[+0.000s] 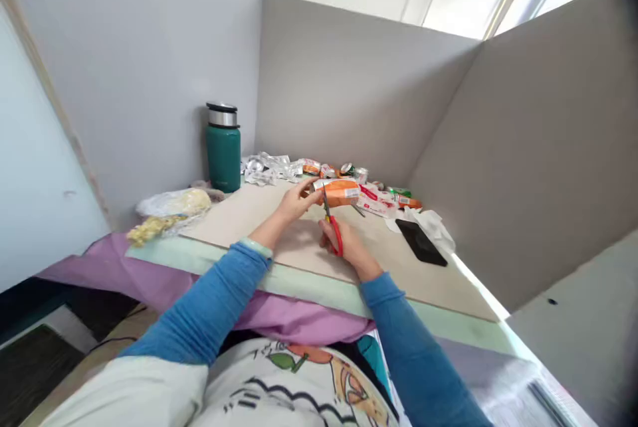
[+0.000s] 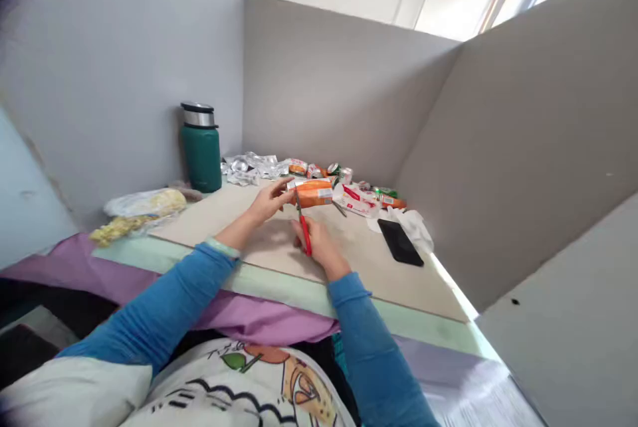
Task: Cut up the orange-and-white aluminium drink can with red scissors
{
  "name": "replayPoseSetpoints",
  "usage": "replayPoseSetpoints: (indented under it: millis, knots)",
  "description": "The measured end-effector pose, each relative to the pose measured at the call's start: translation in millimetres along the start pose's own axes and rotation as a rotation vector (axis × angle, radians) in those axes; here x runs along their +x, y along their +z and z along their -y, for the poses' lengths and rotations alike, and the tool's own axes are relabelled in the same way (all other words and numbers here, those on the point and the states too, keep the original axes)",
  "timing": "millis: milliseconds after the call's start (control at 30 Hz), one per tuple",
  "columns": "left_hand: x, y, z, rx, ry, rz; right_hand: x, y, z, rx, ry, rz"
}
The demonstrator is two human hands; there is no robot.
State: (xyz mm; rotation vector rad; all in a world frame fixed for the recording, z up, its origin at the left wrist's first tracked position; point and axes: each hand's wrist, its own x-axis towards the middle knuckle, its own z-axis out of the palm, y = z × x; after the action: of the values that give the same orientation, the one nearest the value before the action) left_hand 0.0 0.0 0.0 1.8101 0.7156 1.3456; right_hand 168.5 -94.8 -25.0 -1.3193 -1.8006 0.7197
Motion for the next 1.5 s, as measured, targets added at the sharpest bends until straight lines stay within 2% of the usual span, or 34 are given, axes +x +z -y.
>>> replayPoseSetpoints:
  millis: [967, 1300, 1500]
  knots:
    - [-0.9, -3.3, -2.4, 0.032, 0.005, -0.007, 0.4, -1.0, 3.8, 0.008, 0.017, 0.0]
    - [0.0, -3.7, -2.3, -0.023, -0.029, 0.011, 0.8, -1.3, 3.9, -0.015, 0.022, 0.009]
    - [-0.2, -4.0, -2.1, -0.043, 0.006, 0.006, 0.1, -1.6, 5.9, -0.009, 0.041, 0.009]
